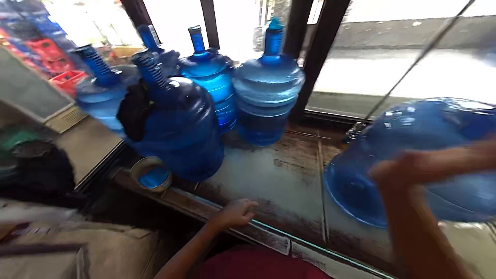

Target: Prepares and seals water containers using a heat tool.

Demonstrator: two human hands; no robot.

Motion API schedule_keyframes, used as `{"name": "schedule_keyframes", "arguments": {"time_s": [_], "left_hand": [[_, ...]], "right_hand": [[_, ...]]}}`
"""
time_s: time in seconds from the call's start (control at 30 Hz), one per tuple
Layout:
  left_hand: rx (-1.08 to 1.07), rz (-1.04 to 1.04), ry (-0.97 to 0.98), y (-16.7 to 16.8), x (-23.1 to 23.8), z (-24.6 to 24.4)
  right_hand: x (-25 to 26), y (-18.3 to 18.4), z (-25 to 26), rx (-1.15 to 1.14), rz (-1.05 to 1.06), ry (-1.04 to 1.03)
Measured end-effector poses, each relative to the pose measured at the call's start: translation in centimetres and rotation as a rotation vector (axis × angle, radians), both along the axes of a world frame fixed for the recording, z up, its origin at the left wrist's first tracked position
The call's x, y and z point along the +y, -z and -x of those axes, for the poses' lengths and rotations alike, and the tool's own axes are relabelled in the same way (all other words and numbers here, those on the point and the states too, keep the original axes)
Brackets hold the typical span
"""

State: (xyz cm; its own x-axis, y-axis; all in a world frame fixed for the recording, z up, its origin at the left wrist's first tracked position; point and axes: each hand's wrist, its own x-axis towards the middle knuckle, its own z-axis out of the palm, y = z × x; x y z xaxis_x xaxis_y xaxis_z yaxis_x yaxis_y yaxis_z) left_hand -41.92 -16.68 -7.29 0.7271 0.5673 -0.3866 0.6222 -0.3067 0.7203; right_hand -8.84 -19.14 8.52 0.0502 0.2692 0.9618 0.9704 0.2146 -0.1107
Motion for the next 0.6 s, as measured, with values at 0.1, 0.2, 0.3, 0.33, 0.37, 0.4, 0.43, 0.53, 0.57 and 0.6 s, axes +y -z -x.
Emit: {"name": "schedule_keyframes", "arguments": {"time_s": [0.1, 0.2, 0.3, 0.33, 0.37, 0.4, 0.43, 0.53, 0.57, 0.6], "left_hand": [[-0.219, -0.063, -0.106, -1.2, -1.7, 4.3], [-0.337, -0.281, -0.427, -3.8, -3.0, 10.8], [-0.487, -0.485, -0.826, -6.0, -4.1, 17.6], [-0.524, -0.532, -0.963, -6.5, -4.4, 20.0], [-0.560, -0.574, -1.094, -7.2, -4.6, 22.3], [-0.597, -0.621, -1.218, -7.9, -4.6, 24.6], [-0.642, -0.679, -1.331, -8.4, -4.1, 26.8], [-0.701, -0.767, -1.567, -9.8, -1.8, 33.3], [-0.677, -0.786, -1.636, -10.0, -1.0, 35.5], [-0.629, -0.805, -1.704, -10.1, -0.3, 37.5]], "right_hand": [[5.1, 3.6, 6.1, -0.227, 0.851, -0.359], [9.0, 6.5, 11.7, -0.220, 1.397, -0.669], [9.1, 7.9, 17.0, -0.242, 1.430, -0.781], [9.2, 8.1, 18.7, -0.273, 1.443, -0.813], [9.4, 8.2, 20.3, -0.310, 1.454, -0.847], [9.4, 8.2, 21.9, -0.343, 1.462, -0.883], [9.3, 8.2, 23.4, -0.370, 1.482, -0.913], [8.6, 7.7, 27.2, -0.449, 1.548, -0.983], [8.3, 7.5, 28.2, -0.469, 1.570, -1.001], [8.0, 7.5, 29.0, -0.485, 1.590, -1.020]]}}
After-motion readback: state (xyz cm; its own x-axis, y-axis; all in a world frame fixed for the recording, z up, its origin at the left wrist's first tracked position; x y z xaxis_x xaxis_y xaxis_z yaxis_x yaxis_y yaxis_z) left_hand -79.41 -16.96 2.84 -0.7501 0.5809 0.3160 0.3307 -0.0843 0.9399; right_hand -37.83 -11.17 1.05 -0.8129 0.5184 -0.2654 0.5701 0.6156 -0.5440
